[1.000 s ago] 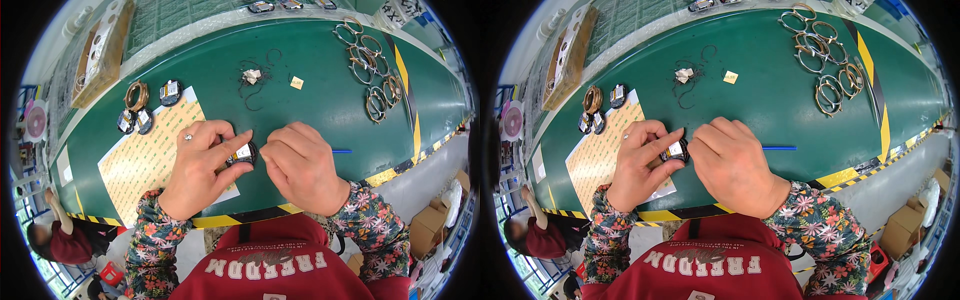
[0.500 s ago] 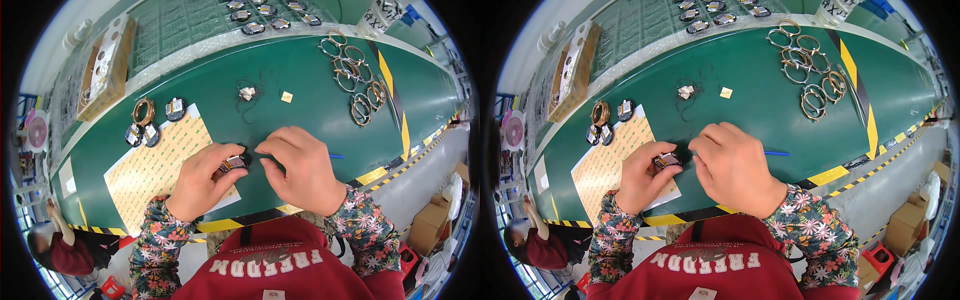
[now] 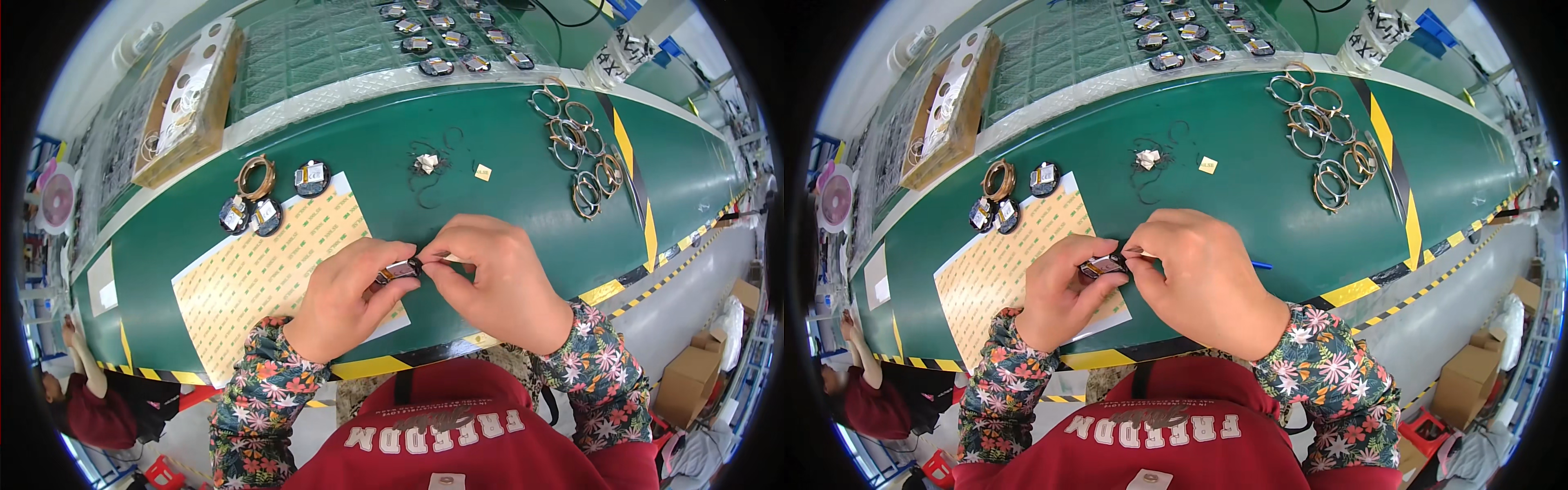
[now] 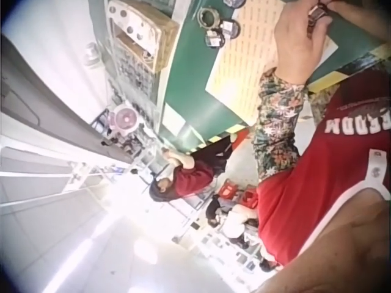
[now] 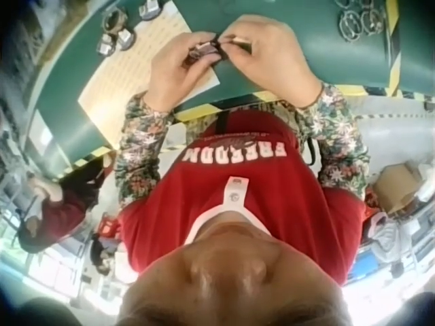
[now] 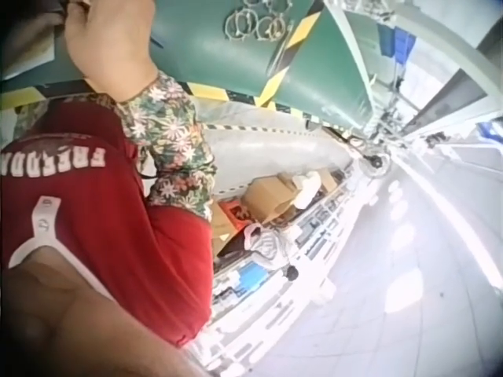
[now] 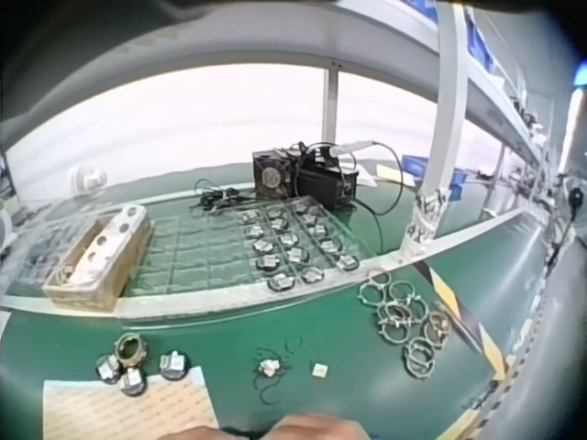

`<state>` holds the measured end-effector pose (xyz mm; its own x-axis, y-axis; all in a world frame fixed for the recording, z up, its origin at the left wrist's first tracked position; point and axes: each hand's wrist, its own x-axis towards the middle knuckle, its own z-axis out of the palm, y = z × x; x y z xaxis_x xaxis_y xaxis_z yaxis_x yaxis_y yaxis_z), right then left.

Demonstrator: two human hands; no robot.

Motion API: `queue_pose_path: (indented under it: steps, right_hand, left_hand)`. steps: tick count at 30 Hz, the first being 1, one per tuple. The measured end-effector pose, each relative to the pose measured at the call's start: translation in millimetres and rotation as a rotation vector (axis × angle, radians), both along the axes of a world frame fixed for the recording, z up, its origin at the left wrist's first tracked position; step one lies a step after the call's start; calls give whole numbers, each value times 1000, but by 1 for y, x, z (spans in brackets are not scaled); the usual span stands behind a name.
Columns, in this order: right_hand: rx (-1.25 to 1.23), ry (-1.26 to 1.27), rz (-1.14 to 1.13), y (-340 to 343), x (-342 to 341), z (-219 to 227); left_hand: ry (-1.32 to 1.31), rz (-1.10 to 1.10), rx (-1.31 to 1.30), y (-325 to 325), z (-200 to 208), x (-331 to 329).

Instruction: The person peels a small adhesive square from a sheet, presses it onto the back of a watch component, and uses a thin blue tool to press the edges down. They then use a small blade to trim excess material from the component before setting it down.

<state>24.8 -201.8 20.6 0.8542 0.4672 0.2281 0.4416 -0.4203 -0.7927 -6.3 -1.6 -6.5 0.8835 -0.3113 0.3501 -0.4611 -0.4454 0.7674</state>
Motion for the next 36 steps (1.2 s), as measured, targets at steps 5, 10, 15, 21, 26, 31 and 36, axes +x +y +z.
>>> queue_pose_path:
  steps: [5,10,15,21,26,31,36]
  right_hand:
    - [-31,9,15,1,1,4]
    - [-145,-213,7,6,0,2]
    - [-201,-259,21,11,-3,4]
    - [-43,-106,23,7,-1,5]
    - [-27,-42,50,4,3,10]
    - [-3,18,42,5,4,10]
    - [-9,-22,57,7,6,10]
  left_hand:
    - [-92,-21,3,2,-4,1]
    - [-124,-18,3,1,-5,0]
    - [-156,60,-4,2,-4,-2]
    - [-155,67,2,2,-3,-1]
    - [-123,78,8,3,-2,-2]
    - [-123,77,22,2,-1,-1]
    - [-182,41,41,3,-1,0]
